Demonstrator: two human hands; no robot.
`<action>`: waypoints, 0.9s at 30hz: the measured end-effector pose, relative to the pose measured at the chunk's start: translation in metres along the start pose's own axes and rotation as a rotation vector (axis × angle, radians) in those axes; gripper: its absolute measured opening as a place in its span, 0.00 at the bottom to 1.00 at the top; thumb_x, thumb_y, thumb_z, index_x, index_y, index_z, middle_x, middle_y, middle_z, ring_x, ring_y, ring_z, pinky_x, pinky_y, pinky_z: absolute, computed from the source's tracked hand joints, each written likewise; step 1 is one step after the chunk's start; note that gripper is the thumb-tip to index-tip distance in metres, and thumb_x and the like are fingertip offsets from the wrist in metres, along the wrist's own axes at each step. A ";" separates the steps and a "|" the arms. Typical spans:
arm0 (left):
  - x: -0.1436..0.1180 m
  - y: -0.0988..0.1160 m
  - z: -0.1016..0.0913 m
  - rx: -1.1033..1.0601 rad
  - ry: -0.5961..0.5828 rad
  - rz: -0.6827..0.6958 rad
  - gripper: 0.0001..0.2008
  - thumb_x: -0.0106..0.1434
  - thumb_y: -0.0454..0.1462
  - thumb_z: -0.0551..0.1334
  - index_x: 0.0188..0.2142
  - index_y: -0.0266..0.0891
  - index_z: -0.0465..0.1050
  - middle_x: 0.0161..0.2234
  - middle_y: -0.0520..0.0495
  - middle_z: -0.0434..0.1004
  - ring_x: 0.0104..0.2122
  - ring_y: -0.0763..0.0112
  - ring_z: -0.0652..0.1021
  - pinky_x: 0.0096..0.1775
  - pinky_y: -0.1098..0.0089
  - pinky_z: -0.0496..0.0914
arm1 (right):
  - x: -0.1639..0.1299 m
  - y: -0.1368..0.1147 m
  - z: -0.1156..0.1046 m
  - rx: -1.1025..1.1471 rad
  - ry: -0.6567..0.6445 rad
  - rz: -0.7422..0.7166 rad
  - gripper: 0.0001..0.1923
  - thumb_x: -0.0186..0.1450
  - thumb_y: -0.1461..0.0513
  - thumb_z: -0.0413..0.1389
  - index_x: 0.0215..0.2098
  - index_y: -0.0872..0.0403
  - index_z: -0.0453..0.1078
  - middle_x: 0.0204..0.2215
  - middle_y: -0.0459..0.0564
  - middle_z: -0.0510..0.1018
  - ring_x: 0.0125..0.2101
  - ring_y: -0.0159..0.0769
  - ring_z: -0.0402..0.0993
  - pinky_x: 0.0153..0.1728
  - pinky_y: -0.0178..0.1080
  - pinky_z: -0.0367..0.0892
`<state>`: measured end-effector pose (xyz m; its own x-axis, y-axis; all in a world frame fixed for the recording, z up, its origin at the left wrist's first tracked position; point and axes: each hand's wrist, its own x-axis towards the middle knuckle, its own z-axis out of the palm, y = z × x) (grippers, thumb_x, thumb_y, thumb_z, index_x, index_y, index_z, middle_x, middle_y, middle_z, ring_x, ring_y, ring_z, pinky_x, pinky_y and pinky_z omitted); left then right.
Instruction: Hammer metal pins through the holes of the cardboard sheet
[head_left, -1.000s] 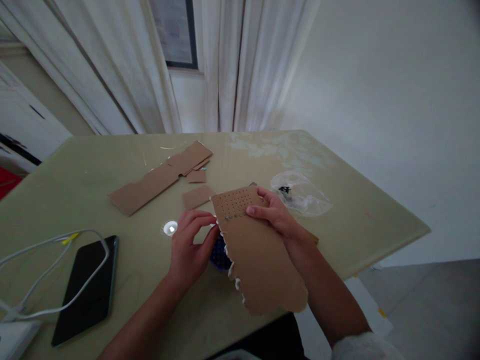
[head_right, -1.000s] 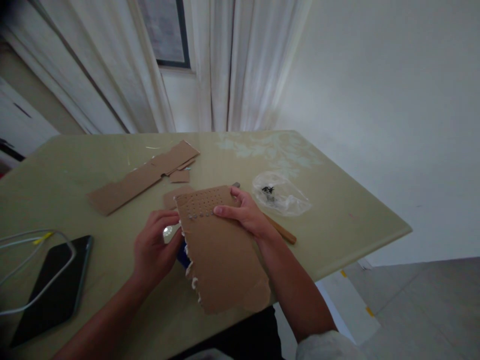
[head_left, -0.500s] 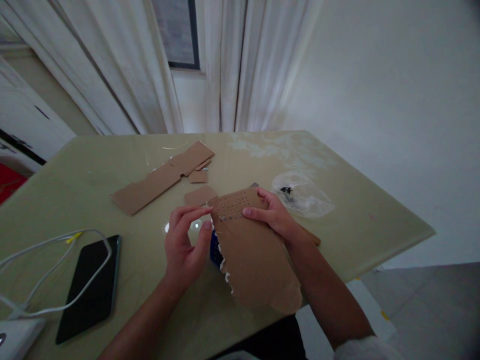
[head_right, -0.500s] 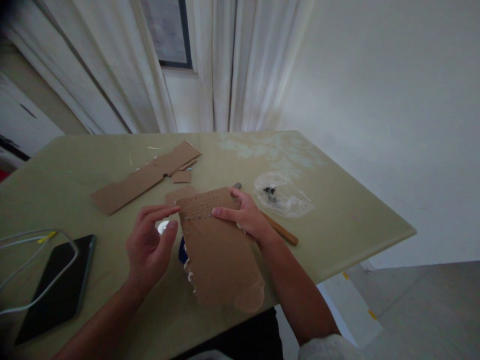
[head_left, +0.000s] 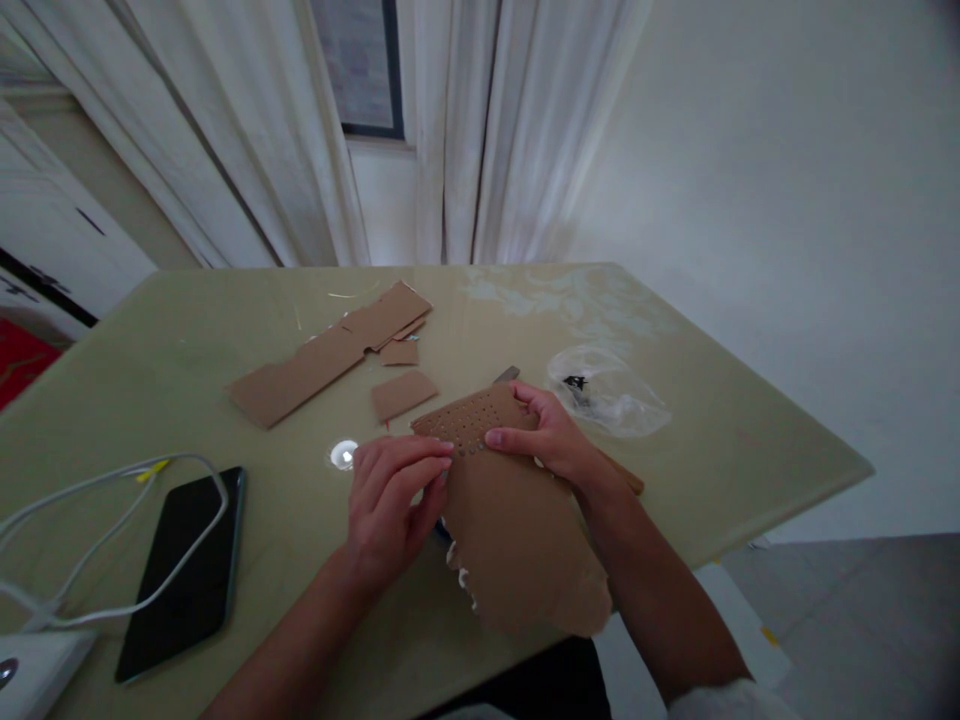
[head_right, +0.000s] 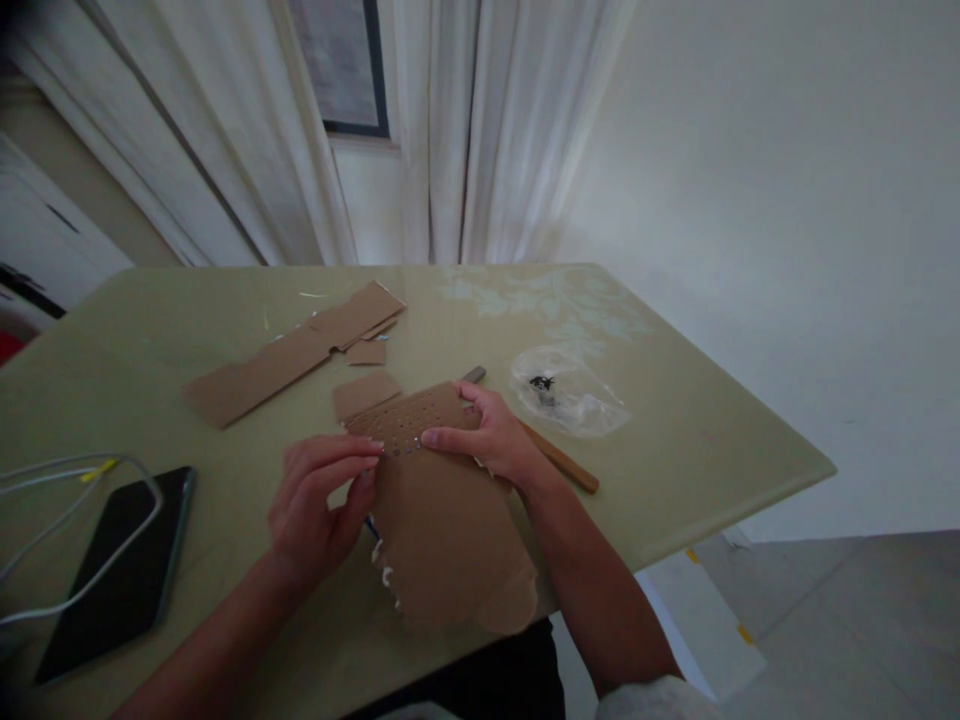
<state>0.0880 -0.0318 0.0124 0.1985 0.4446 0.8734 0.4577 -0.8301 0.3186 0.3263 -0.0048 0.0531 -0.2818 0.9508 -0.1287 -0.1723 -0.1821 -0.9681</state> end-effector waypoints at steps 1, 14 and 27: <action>-0.001 -0.001 0.000 -0.010 0.003 0.022 0.13 0.69 0.26 0.67 0.50 0.42 0.75 0.45 0.44 0.87 0.45 0.63 0.84 0.50 0.59 0.75 | -0.001 0.000 0.000 -0.001 -0.004 0.002 0.28 0.53 0.60 0.79 0.48 0.53 0.77 0.43 0.50 0.88 0.36 0.38 0.86 0.36 0.37 0.79; 0.003 -0.010 -0.009 0.067 0.234 -0.224 0.03 0.73 0.33 0.63 0.44 0.42 0.73 0.42 0.44 0.84 0.42 0.63 0.83 0.44 0.61 0.75 | 0.003 0.006 0.000 0.027 0.051 -0.010 0.28 0.55 0.56 0.79 0.50 0.52 0.77 0.42 0.51 0.88 0.36 0.41 0.87 0.37 0.39 0.82; -0.001 -0.083 -0.028 0.594 -0.682 -0.995 0.16 0.70 0.43 0.59 0.49 0.42 0.81 0.42 0.40 0.89 0.43 0.46 0.85 0.42 0.57 0.73 | 0.010 0.003 -0.002 0.122 0.193 -0.030 0.30 0.52 0.55 0.80 0.49 0.51 0.77 0.40 0.52 0.90 0.35 0.45 0.89 0.36 0.42 0.83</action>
<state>0.0252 0.0268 -0.0048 -0.1262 0.9910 -0.0455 0.9280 0.1341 0.3477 0.3251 0.0043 0.0488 -0.0908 0.9845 -0.1501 -0.2942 -0.1705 -0.9404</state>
